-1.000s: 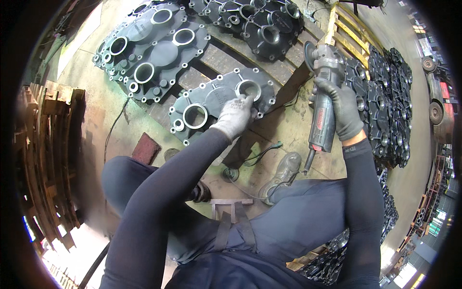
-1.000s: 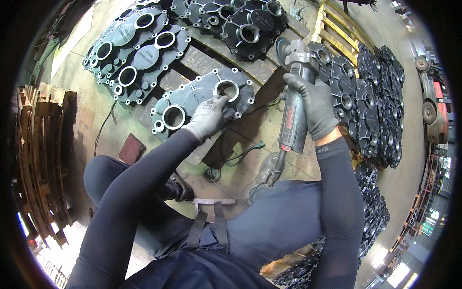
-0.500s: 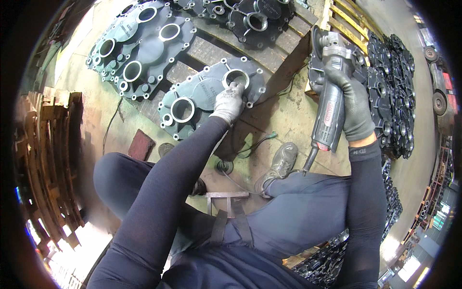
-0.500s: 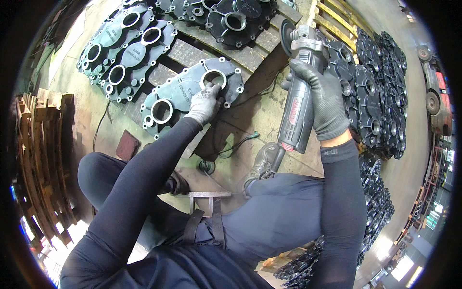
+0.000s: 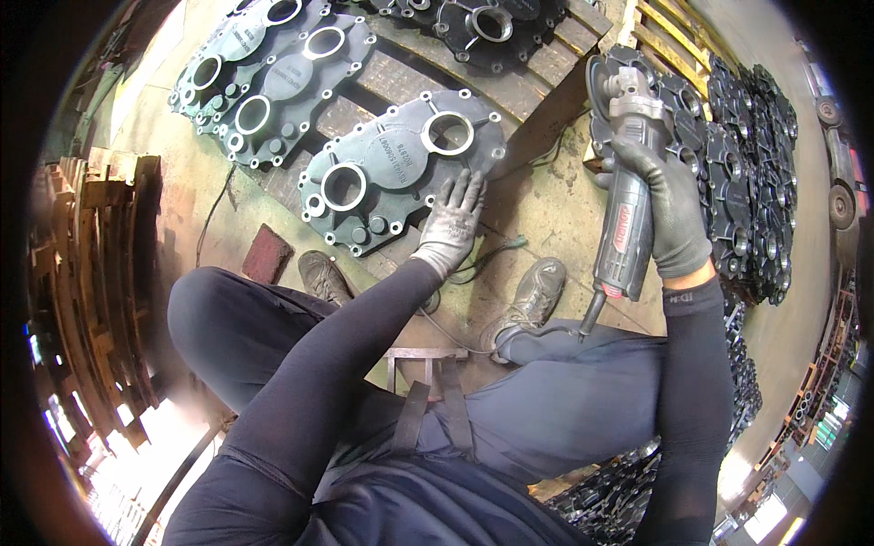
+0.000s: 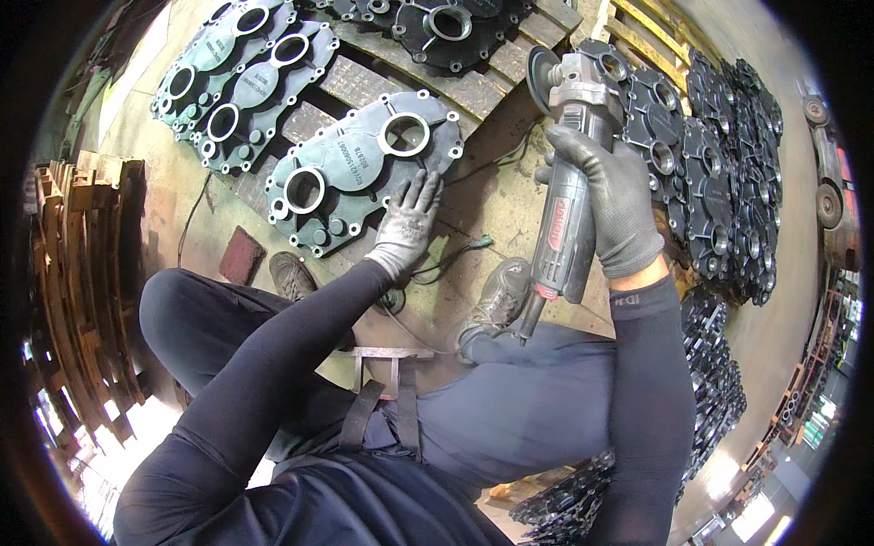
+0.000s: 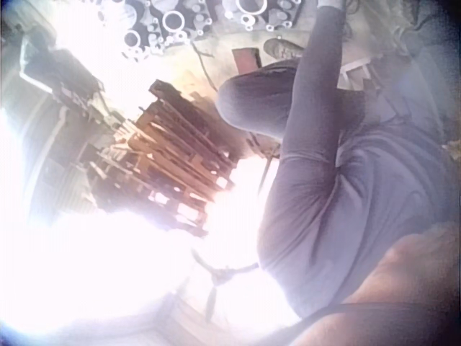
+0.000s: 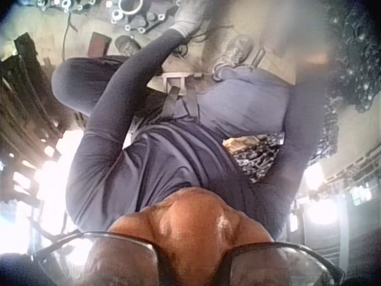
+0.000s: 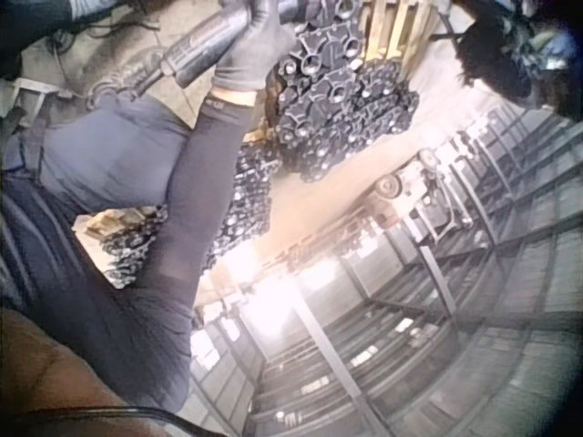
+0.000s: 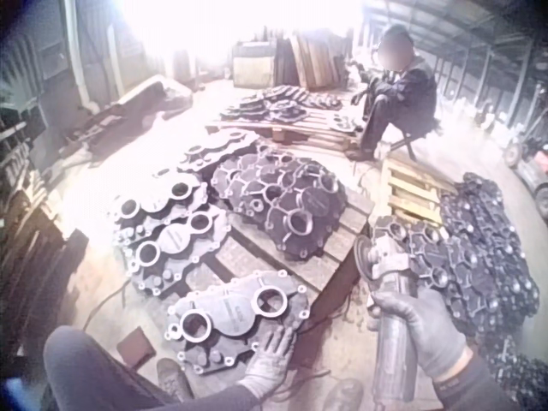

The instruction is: The person sits on the floor and uses an angle grinder to smooth the edges of metal engine parts. They handle each part one at a time, grinding the edges and then placing the finished part on a wooden pallet.

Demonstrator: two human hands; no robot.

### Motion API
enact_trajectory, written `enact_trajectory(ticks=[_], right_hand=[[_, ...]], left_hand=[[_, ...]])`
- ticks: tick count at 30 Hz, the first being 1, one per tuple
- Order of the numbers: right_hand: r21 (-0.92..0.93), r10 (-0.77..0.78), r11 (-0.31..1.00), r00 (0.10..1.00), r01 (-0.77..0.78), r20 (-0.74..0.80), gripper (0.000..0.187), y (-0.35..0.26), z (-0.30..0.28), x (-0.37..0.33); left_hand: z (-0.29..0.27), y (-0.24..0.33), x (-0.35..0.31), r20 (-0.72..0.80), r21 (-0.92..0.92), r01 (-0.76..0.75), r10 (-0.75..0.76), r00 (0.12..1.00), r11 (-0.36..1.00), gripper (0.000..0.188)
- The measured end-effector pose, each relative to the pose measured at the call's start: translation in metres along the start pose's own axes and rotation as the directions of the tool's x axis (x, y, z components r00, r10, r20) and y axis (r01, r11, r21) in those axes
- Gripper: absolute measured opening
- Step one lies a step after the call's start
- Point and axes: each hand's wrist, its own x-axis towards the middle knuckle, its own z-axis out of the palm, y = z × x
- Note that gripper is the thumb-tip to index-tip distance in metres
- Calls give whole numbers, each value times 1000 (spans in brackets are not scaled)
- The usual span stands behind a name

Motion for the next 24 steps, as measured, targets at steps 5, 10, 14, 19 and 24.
enact_trajectory(ticks=[5,10,14,19,24], right_hand=[[-34,-25,999,1000,25,4,45,2,-9,-2],[-55,34,998,999,-34,-4,42,8,-7,0],[-27,81,996,997,-81,-5,39,16,-4,-9],[-27,125,992,992,-125,-3,43,45,13,-12],[-227,103,968,994,-107,-30,49,100,27,-21]], left_hand=[[2,-6,-10,87,8,-114,112,990,993,58],[4,-5,-25,187,43,-162,151,971,986,56],[-12,2,-20,27,62,-131,129,991,989,62],[-4,-7,-22,100,120,-132,120,988,984,60],[-15,-9,-39,268,105,-238,203,942,966,55]])
